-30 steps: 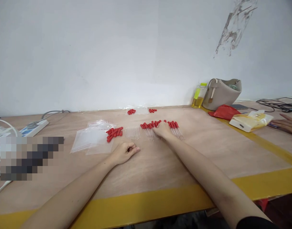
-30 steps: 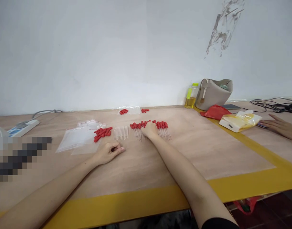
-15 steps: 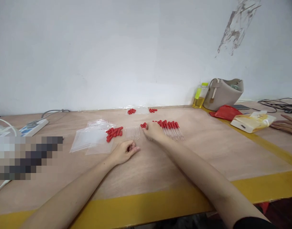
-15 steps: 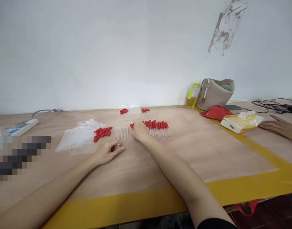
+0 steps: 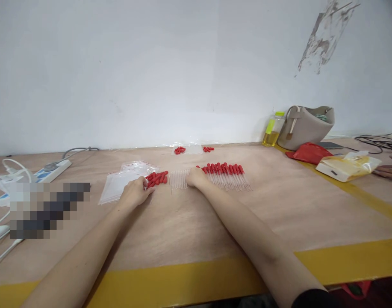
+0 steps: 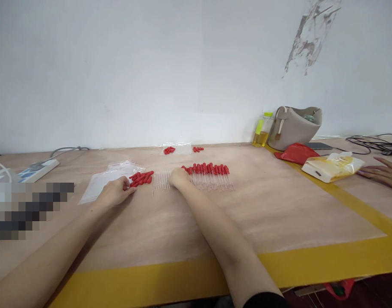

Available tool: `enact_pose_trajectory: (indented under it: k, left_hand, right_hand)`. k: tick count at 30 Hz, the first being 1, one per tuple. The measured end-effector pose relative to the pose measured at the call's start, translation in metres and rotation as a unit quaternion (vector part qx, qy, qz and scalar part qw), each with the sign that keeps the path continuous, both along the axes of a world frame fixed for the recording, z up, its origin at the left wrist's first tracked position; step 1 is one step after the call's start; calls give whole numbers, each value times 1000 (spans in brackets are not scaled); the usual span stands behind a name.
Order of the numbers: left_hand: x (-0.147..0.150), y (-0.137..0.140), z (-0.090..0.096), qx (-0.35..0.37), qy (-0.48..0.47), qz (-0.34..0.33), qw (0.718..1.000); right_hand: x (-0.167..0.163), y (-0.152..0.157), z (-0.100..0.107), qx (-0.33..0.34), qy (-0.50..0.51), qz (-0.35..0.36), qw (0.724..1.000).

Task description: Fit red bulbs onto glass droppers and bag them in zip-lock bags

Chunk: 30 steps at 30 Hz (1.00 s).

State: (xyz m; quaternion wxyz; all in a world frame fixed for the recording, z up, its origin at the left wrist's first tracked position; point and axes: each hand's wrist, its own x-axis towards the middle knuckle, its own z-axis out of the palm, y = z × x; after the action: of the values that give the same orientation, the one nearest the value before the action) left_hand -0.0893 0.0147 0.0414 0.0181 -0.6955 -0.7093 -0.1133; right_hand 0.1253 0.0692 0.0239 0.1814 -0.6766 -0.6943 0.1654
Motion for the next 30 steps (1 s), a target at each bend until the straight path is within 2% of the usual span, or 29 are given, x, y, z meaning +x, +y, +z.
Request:
enact_pose_trajectory:
  k: [3,6,7,9,11,14,17,20,24,30]
  left_hand:
    - [3,-3,1,0,11,-3,1000]
    - [7,-9,7,-18,14,-3,1000]
    - [11,-12,9,-24,2,-22,999]
    - [23,-20,12,-27,-50,-111,992]
    - [41,-29,10,-13,-115,-240,964]
    - [73,-40,-7,23,-209,-310,927]
    - [97,-46,-29,-8,-339,-321,884]
    - [106,-46,-44,-55,-393,-318,861]
    - [104,-45,-45,-78,-416,-325,846]
    - [102,-44,-43,-86,-415,-324,846]
  right_hand:
    - [7,-5,6,14,10,9,1000]
    - [29,-16,13,34,25,21,999]
    - [39,-21,14,44,33,27,998]
    - [61,-34,13,76,52,38,995]
    - [82,-48,8,153,111,93,978]
    - [105,-69,-4,229,144,164,949]
    - [115,-89,-15,269,141,197,932]
    - [114,-103,-20,258,133,205,935]
    - [108,-110,-23,245,151,206,935]
    - [104,-112,-24,241,153,221,933]
